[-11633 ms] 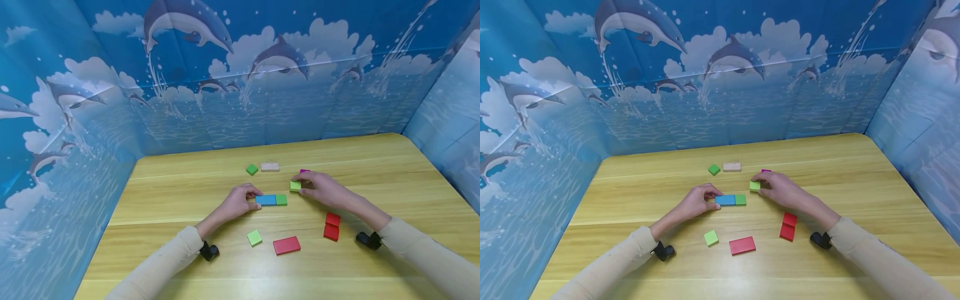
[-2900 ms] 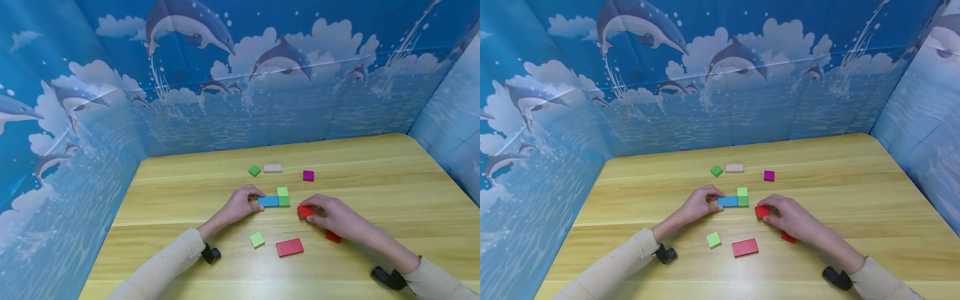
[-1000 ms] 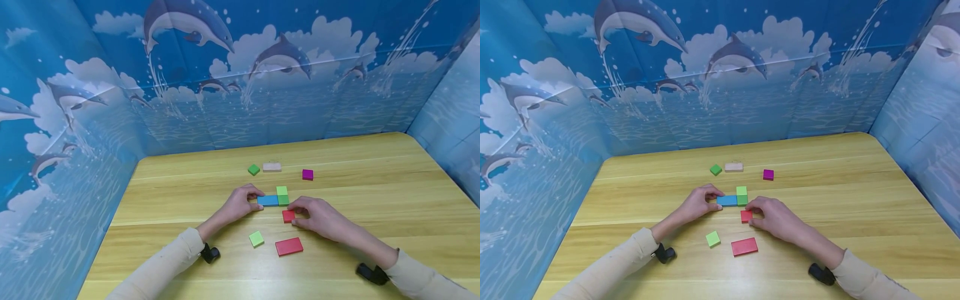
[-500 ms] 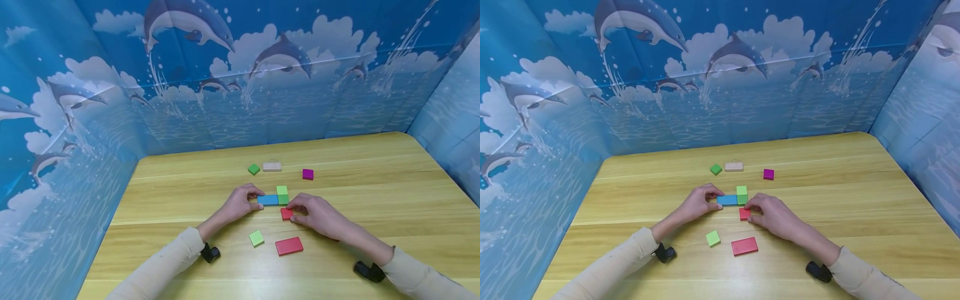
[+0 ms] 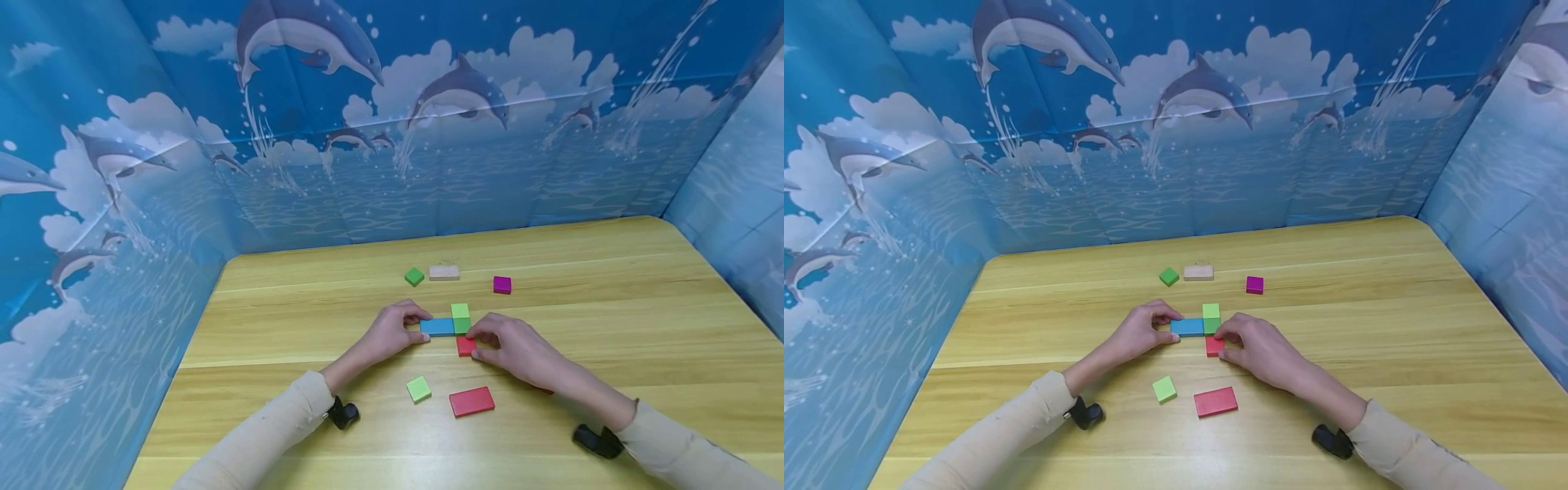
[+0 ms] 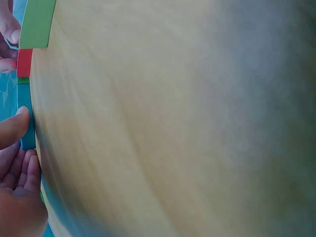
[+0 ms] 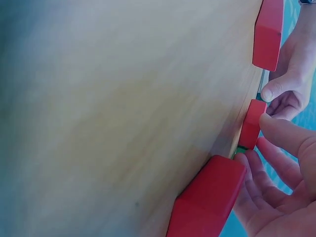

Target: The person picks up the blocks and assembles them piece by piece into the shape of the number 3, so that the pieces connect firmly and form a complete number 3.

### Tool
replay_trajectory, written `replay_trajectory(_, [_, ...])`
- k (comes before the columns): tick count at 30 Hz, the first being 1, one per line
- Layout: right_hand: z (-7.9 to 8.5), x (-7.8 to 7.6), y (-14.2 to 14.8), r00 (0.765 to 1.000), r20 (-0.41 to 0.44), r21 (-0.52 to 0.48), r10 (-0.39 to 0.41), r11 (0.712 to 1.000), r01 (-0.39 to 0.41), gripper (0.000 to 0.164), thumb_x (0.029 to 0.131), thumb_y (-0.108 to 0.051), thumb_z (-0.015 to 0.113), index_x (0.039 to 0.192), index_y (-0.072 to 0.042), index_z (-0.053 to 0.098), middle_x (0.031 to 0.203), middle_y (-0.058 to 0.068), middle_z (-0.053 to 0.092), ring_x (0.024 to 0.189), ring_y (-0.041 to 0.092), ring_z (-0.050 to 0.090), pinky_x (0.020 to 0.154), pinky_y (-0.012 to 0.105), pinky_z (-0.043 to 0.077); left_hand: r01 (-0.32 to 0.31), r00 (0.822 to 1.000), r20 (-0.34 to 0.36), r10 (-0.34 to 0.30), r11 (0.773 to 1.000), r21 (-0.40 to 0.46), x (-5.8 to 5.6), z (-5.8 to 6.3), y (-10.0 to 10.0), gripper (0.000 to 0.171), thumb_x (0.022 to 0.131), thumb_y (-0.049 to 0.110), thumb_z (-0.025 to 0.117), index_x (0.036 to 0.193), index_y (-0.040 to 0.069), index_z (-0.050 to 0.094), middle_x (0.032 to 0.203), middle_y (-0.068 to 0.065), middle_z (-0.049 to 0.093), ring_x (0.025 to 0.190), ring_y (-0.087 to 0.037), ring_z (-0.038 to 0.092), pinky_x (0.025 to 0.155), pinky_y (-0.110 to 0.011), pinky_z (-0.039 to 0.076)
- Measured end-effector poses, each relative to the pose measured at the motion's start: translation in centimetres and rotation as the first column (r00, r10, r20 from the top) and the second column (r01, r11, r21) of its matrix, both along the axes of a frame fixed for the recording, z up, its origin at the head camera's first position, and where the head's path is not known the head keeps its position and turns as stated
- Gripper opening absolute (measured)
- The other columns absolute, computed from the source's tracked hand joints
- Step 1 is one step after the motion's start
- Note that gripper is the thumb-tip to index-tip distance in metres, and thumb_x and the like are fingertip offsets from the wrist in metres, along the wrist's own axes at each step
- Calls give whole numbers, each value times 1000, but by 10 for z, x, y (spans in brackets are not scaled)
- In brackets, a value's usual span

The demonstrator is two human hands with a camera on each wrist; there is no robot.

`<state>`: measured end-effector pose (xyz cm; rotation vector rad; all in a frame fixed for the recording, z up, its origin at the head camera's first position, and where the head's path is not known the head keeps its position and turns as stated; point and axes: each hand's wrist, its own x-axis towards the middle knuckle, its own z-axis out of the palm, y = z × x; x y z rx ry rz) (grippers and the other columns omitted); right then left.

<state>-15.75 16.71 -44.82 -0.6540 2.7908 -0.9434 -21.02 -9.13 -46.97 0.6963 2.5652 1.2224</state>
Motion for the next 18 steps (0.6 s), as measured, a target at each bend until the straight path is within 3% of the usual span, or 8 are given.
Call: replay_trajectory(18, [-1,-2,-2,1000,5,5,-17,1000,17,27,83,-18,80,108,-15,72,96,-5,63,83,15,55,74,33,50,12,1000,0,-12,1000,0,-2,-1,-1,29,85,13,79,114,12,73,105,4,63,96,-9,56,86,-22,48])
